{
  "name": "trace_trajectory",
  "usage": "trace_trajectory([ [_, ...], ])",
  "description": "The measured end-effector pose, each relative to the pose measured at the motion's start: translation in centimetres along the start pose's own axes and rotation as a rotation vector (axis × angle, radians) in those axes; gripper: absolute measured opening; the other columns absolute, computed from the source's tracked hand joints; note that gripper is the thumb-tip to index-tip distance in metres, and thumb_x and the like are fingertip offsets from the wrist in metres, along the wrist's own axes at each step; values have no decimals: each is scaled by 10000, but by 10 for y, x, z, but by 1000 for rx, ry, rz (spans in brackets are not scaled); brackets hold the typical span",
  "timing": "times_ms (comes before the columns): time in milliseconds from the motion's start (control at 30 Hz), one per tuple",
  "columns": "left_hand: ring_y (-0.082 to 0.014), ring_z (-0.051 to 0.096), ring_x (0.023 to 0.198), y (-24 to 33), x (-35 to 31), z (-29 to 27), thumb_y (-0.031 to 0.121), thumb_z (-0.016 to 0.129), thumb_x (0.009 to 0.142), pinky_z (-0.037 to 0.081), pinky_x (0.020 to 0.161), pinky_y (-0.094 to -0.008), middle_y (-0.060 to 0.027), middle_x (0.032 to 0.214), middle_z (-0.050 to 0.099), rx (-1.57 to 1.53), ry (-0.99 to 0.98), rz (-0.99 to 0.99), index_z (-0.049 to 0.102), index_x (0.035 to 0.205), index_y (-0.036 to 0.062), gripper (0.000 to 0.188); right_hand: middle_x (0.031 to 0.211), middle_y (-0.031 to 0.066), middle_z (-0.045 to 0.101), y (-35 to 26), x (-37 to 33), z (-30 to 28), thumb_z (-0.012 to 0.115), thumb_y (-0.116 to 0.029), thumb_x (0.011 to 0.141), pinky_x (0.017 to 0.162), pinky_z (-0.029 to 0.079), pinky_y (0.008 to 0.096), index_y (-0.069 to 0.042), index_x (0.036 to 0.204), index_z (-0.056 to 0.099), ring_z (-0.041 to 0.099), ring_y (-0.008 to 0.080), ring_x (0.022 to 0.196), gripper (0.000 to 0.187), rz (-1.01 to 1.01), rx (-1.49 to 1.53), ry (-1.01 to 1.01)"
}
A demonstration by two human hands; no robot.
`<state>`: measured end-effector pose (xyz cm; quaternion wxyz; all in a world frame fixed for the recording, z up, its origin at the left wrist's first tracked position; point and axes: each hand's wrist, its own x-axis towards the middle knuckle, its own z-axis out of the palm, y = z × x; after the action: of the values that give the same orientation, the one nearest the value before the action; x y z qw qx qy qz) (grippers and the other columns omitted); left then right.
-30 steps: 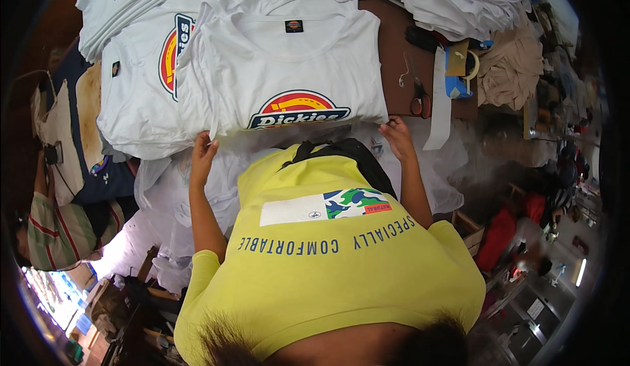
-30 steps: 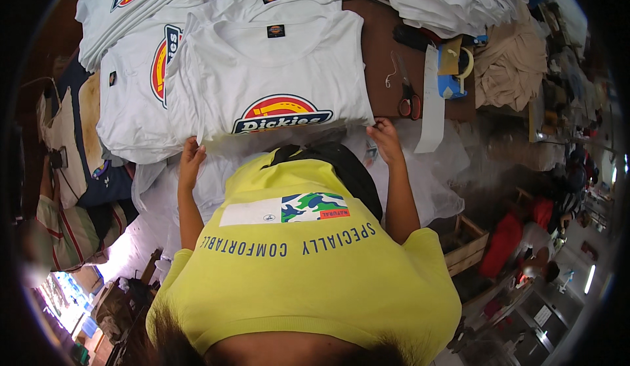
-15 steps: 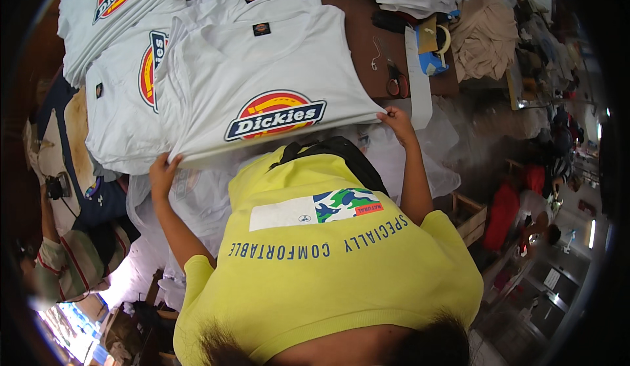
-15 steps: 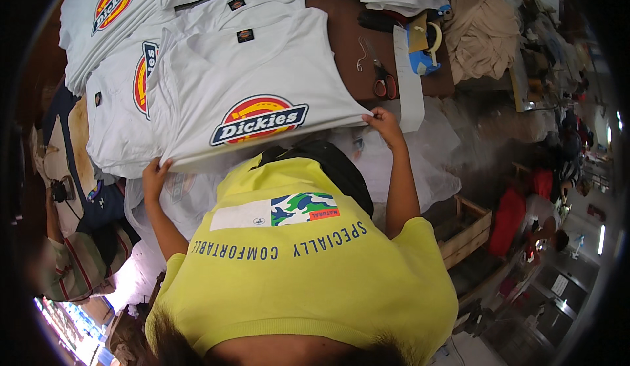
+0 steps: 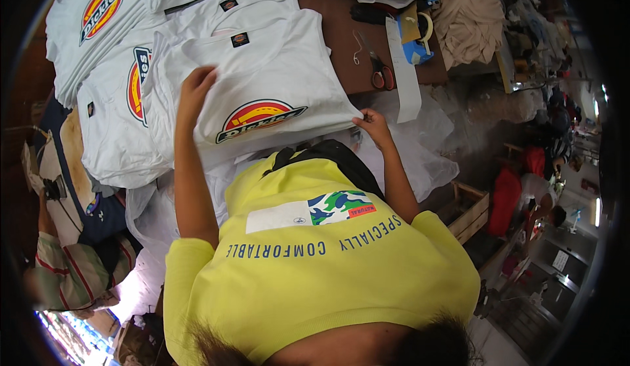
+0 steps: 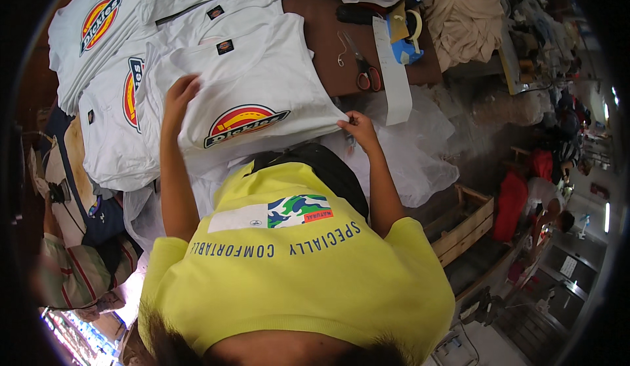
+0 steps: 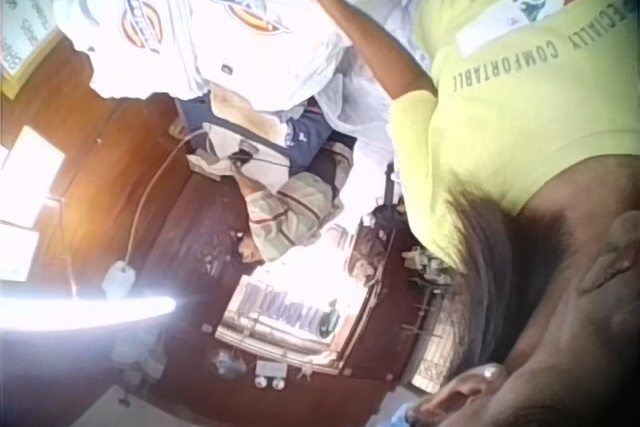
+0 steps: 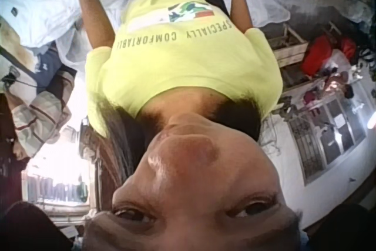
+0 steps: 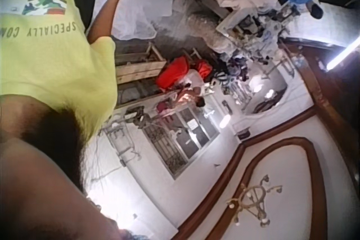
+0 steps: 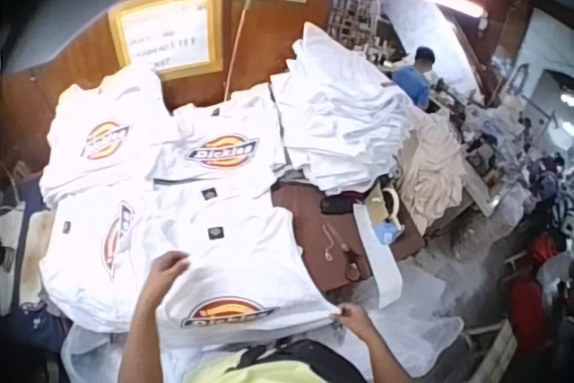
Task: The person uses shears to trim excess threads from t-shirts and then folds and stacks the shirts on a work table.
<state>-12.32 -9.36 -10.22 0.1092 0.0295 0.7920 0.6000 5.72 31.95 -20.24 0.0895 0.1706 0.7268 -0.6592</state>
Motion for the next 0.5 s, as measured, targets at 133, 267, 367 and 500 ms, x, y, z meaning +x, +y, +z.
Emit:
trace_trajectory([
  [133, -163, 551, 936, 3, 82, 85, 275, 603, 844, 411, 842, -244, -70, 1047, 561, -519, -279, -346, 507, 1183, 4, 445, 764, -29, 544, -7, -3, 1, 706, -135, 767, 630, 386, 186, -38, 915, 578, 478, 38, 692, 218, 10, -34, 14],
  [267, -152, 543, 883, 16, 135, 129, 300, 637, 816, 412, 814, -231, -43, 990, 550, -369, -385, -374, 556, 1065, 8, 392, 774, -18, 556, -2, -5, -2, 709, -123, 761, 648, 402, 194, -33, 916, 572, 494, 47, 706, 226, -20, -35, 42],
  [367, -145, 566, 897, 12, 155, 149, 397, 641, 800, 439, 833, -283, -49, 996, 596, -472, -466, -481, 576, 1012, 45, 416, 777, -13, 561, 0, -7, -2, 703, -110, 764, 650, 406, 199, -31, 905, 567, 498, 51, 709, 211, -76, -61, 16],
  [500, -169, 582, 926, 10, 175, 165, 465, 594, 815, 442, 878, -338, -76, 1020, 618, -469, -603, -569, 566, 1071, 27, 509, 727, -41, 526, -7, -14, 0, 727, -153, 736, 608, 376, 194, -36, 849, 575, 433, 43, 663, 222, -32, -17, 37],
])
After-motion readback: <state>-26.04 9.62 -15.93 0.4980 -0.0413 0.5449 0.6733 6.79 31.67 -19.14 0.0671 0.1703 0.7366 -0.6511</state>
